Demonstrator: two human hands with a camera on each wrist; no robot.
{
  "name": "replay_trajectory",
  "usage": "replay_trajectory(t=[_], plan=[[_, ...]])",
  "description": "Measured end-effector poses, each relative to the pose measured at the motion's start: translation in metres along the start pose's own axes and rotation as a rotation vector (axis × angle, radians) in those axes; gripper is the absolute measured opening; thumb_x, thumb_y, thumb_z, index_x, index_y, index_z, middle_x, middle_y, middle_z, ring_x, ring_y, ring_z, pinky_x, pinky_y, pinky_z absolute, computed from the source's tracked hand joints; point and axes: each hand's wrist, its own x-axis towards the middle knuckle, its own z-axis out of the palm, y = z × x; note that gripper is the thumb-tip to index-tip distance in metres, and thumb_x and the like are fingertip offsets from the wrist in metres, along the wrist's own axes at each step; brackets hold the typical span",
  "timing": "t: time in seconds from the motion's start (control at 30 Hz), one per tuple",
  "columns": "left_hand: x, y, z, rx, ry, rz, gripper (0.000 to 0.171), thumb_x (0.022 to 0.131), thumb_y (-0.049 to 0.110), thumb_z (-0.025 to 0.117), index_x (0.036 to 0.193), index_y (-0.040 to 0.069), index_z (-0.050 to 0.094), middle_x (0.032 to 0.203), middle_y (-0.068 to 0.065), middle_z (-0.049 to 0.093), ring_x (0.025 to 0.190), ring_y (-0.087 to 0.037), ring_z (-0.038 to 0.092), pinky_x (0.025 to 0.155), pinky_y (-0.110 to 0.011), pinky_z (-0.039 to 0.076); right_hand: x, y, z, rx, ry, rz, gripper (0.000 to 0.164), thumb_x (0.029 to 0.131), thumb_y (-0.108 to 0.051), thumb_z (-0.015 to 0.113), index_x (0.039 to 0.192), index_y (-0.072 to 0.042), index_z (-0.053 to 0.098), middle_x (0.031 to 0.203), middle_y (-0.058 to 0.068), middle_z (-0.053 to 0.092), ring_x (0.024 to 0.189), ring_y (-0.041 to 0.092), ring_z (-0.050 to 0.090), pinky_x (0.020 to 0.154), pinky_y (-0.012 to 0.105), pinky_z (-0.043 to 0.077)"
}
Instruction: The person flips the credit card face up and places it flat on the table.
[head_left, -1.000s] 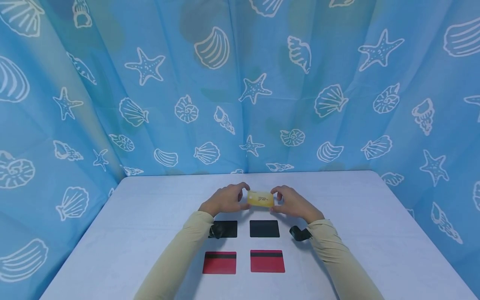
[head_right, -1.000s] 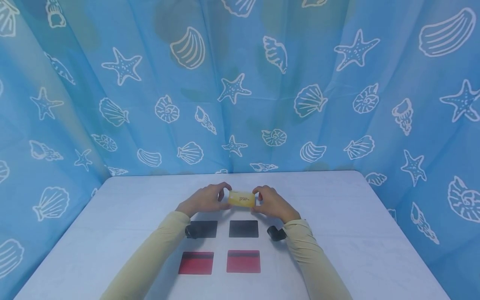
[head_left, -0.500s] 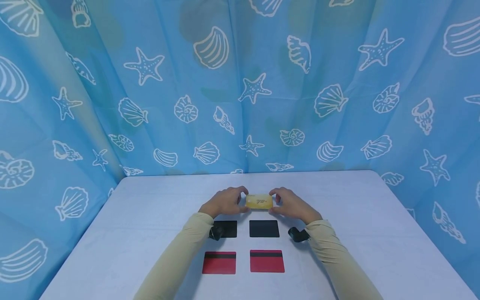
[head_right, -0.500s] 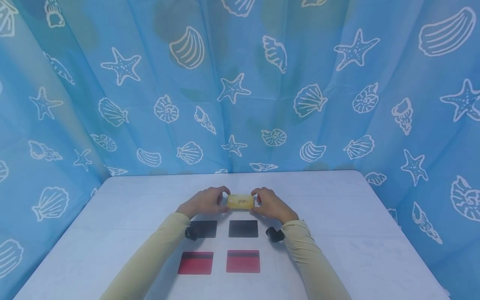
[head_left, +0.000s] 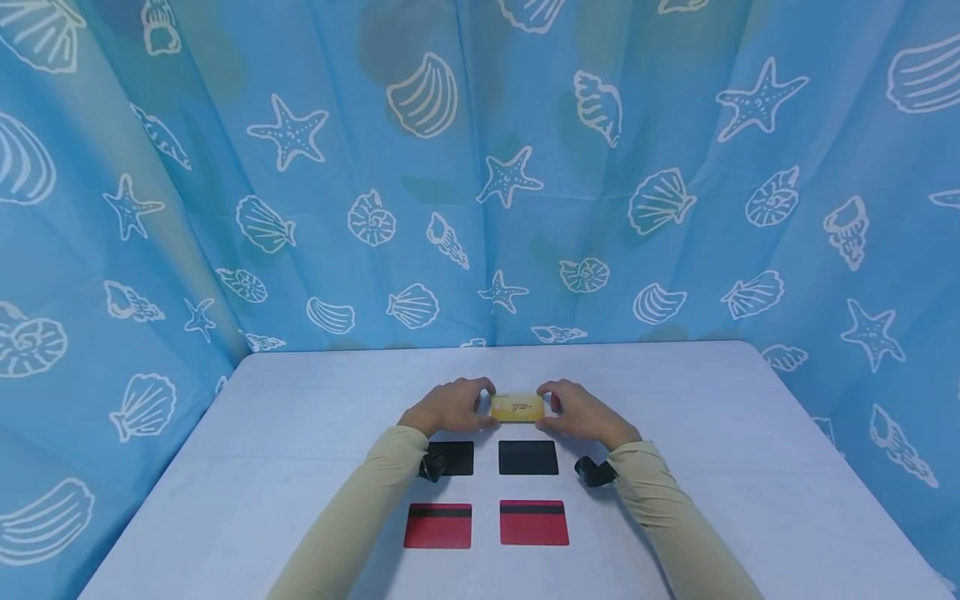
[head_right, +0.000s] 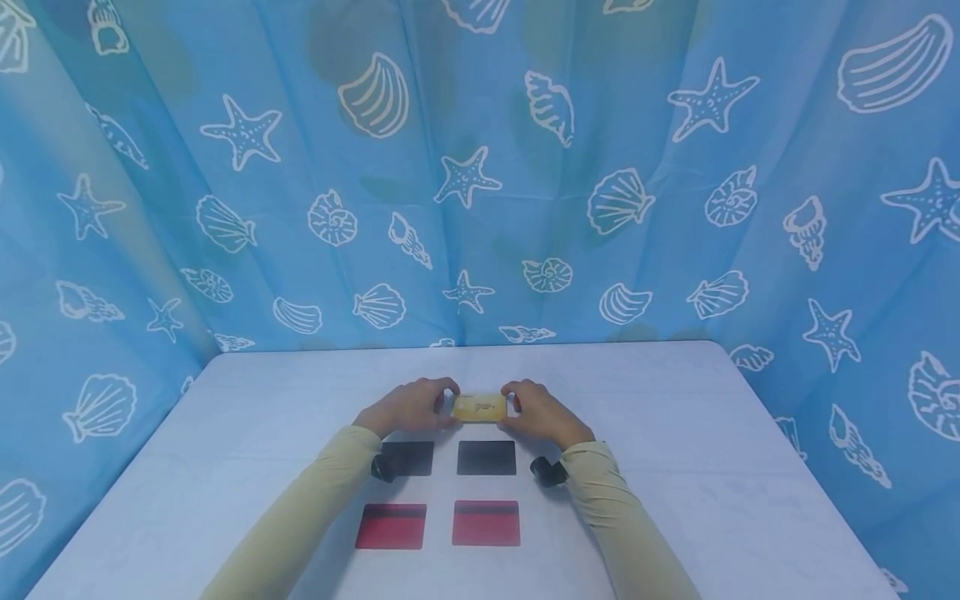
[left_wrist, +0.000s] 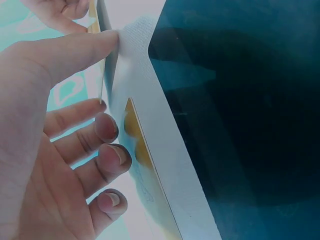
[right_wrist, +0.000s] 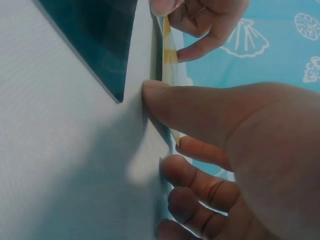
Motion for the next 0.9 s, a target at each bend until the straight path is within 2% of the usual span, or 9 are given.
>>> replay_trajectory(t=[0.53, 0.9], plan=[[-0.0018, 0.0022, -0.0018, 0.02, -0.017, -0.013, 0.058, 0.09, 0.047, 0.076, 0.139, 0.022, 0.059, 0.101, -0.001, 0.065, 0.089, -0.017, 0.058, 0.083, -0.037, 0.053, 0.0008, 0.003, 0.0016, 0.042, -0.005, 0.017, 0.058, 0.089, -0.021, 0.082, 0.14, -0.007, 0.06, 0.095, 0.006, 0.059, 0.086, 0.018, 0.053, 0.073, 0.029, 0.047], [0.0003, -0.0001, -0.001, 0.032, -0.016, -0.012, 0.059, 0.09, 0.049, 0.076, 0.14, 0.023, 0.058, 0.099, -0.001, 0.063, 0.088, -0.017, 0.057, 0.079, -0.035, 0.052, 0.0005, 0.0031, 0.0009, 0.064, 0.0, 0.009, 0.057, 0.089, -0.02, 0.082, 0.14, -0.005, 0.06, 0.091, 0.006, 0.056, 0.082, 0.018, 0.051, 0.071, 0.03, 0.043]])
